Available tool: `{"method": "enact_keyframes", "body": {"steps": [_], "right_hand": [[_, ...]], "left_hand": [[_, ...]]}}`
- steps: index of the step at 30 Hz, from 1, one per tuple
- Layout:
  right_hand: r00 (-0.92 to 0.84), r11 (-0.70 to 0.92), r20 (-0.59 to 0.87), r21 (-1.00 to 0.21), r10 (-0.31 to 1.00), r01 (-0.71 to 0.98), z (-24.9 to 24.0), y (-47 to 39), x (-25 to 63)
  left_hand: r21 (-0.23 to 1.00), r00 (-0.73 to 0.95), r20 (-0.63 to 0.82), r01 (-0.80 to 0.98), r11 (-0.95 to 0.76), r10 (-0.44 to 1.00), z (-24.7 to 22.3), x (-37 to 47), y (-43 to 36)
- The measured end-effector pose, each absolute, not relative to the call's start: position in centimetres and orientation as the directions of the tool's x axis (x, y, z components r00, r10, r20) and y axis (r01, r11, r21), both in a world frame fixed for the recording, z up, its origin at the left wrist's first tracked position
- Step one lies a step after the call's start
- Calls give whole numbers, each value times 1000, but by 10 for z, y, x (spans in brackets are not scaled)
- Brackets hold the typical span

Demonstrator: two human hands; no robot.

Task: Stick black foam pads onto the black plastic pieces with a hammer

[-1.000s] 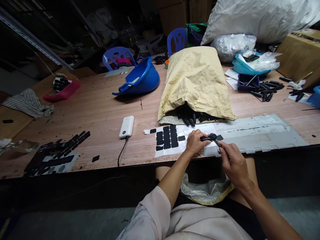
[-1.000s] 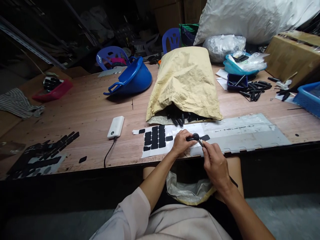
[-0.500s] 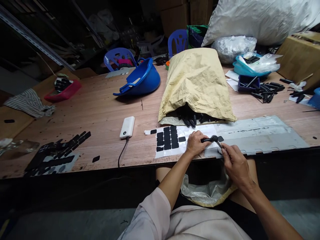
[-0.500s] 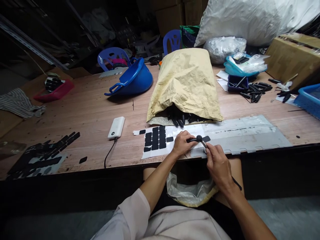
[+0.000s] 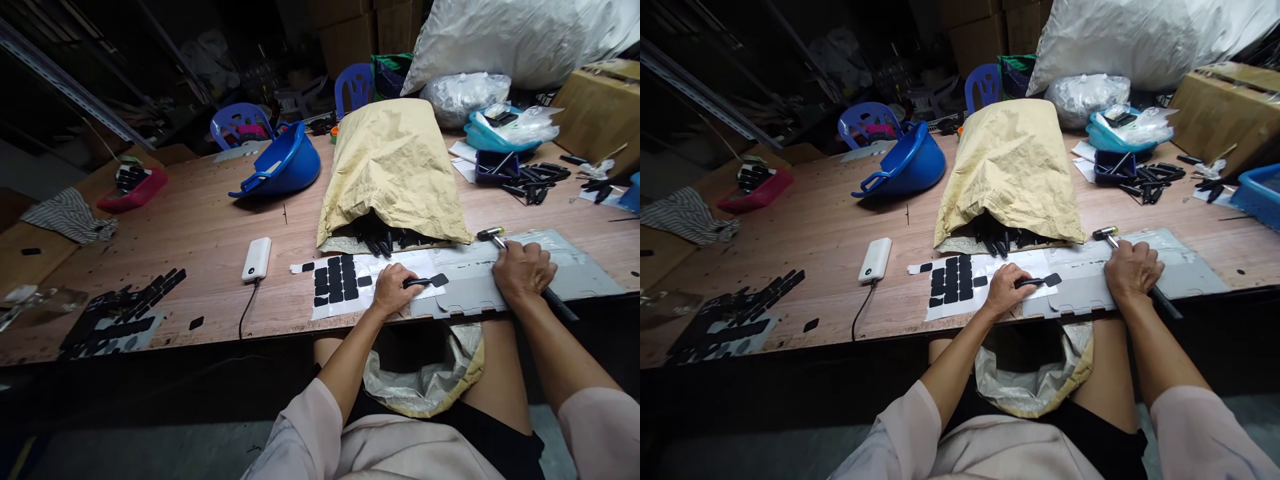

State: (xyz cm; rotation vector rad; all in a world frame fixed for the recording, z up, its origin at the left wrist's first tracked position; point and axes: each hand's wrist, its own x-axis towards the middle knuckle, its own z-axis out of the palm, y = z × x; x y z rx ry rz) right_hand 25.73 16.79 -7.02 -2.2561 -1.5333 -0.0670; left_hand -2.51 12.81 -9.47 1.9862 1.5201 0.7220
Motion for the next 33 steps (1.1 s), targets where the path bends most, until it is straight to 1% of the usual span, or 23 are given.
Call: {"method": "enact_keyframes", "body": {"steps": [3,6,8,10,11,12,14,15,16,17,18,19,20,21,22,23,24,25,27,29,30,31,33], "right_hand": [[392,-325,268,-261,880,909,-73,165,251],[400,-350,259,-219,879,911,-72,164,248],[398,-354,267,-198,878,914,-71,164,248],[386,-346,278,-184,879,920,-71,165,248],[379,-340,282,-180,881,923,-71,165,248],[371,-331,284,-178,884,927,-72,165,249],[361,-319,288,-183,887,930,-73,166,249],[361,-317,293,-189,886,930,-73,166,249],[359,-311,300,-196,884,930,-74,166,249],[357,-305,310,-206,881,930,-74,166,250],[352,-294,317,-215,881,931,-75,165,250],[345,-283,322,-223,882,933,-75,165,251],[338,-273,323,-229,884,934,-75,165,252],[332,-266,321,-234,887,935,-76,164,252],[328,-261,317,-237,890,936,-76,164,253],[326,-258,313,-239,892,936,-76,164,253],[328,-260,311,-240,892,935,-76,164,253],[337,-269,312,-241,888,932,-76,164,253],[343,-278,311,-236,886,931,-76,164,252],[345,-285,306,-225,887,932,-77,165,251],[345,-287,304,-219,888,932,-77,165,251],[344,-288,302,-215,889,933,-77,165,250],[348,-292,303,-214,887,932,-77,166,249]], "left_hand": [[670,273,131,684,-288,953,-92,-28,126],[669,334,244,622,-407,911,-92,-28,100],[660,441,328,525,-537,835,-100,-28,68],[638,582,343,431,-638,737,-115,-28,33],[634,615,308,437,-639,726,-125,-28,18],[643,609,235,487,-591,757,-134,-28,5],[633,507,-14,672,-385,862,-152,-28,-9],[592,425,-165,765,-256,890,-158,-28,-13],[531,349,-300,834,-148,888,-161,-27,-14],[475,301,-401,876,-85,865,-161,-25,-14],[449,298,-458,891,-72,838,-159,-23,-14],[467,339,-471,879,-96,815,-153,-21,-13],[525,405,-439,840,-137,802,-145,-18,-12],[603,467,-366,778,-177,805,-134,-16,-9],[679,497,-263,704,-207,827,-122,-14,-3],[740,481,-153,635,-222,863,-109,-13,6],[780,408,-48,585,-221,912,-96,-15,19],[794,292,40,572,-208,956,-84,-18,36],[777,-3,116,623,-89,993,-63,-31,79],[719,-272,88,683,128,958,-50,-47,125],[675,-364,66,702,227,929,-46,-54,145],[626,-419,38,718,305,907,-44,-60,162],[535,-472,-39,735,417,881,-44,-67,185]]}}
